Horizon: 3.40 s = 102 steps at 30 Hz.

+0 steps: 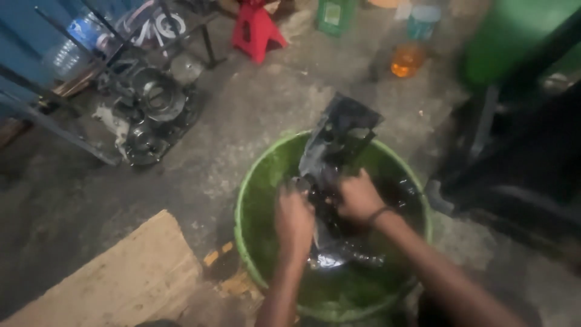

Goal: Cleaning and washing motorcycle engine components in a basin of cleaning fluid.

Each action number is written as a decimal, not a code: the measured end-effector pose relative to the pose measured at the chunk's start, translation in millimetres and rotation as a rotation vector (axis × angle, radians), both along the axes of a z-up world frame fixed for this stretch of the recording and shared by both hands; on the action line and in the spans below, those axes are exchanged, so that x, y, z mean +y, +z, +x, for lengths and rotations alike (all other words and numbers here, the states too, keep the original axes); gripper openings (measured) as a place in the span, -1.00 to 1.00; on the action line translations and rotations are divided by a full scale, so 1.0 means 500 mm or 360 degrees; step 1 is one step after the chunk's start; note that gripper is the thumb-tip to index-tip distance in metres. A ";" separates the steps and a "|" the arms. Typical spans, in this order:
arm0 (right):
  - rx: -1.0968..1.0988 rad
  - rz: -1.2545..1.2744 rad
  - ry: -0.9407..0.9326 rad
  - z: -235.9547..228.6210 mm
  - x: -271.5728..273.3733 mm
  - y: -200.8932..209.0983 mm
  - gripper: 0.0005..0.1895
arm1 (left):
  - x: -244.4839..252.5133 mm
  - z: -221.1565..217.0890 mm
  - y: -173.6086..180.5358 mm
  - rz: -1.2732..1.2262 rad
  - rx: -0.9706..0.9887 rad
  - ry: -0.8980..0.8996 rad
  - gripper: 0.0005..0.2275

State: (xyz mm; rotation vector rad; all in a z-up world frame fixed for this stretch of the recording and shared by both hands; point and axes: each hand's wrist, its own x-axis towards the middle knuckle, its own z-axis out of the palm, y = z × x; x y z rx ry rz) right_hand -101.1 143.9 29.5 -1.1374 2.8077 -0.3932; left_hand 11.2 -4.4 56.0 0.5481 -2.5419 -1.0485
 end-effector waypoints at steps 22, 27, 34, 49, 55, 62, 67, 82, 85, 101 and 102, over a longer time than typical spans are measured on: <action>0.0010 -0.0119 0.0007 -0.014 0.030 -0.011 -0.42 | -0.068 -0.011 -0.241 0.0926 0.0401 0.0479 -0.75; -0.0095 -0.0059 -0.0109 -0.009 0.031 -0.012 -0.51 | 0.016 -0.105 -0.471 0.0528 0.0153 0.0598 -0.77; -0.0201 -0.0044 -0.0097 -0.006 0.022 0.003 -0.37 | -0.048 -0.038 -0.258 0.1255 0.0469 0.0701 -0.72; -0.0239 -0.0063 -0.0407 -0.065 -0.020 -0.052 -0.65 | -0.143 -0.032 -0.323 -0.0111 -0.0301 0.0168 -0.82; -0.1056 -0.0873 -0.0591 0.015 0.025 0.200 -0.66 | -0.134 -0.049 -0.417 -0.0523 -0.0339 -0.0393 -0.84; -0.1308 -0.1192 -0.0637 -0.113 0.082 -0.061 -0.67 | -0.217 0.042 -0.237 0.0112 -0.0506 0.0133 -0.47; -0.1300 -0.1129 -0.0619 -0.037 0.024 0.046 -0.62 | -0.120 0.138 0.102 0.1134 0.0058 0.0233 -0.60; -0.1384 -0.1421 -0.0486 -0.011 0.007 0.026 -0.62 | 0.020 0.090 0.007 -0.0495 0.0560 0.0107 -0.76; -0.1351 -0.1444 -0.0672 -0.002 0.020 0.048 -0.61 | 0.026 0.079 0.074 -0.0199 0.0522 0.0383 -0.68; -0.1548 -0.1379 -0.0968 -0.054 0.057 0.041 -0.48 | 0.074 0.008 0.016 0.0341 0.0770 0.0121 -0.56; -0.1557 -0.1352 -0.1072 -0.056 0.052 0.055 -0.45 | 0.075 0.014 -0.012 0.0197 0.0734 0.0189 -0.46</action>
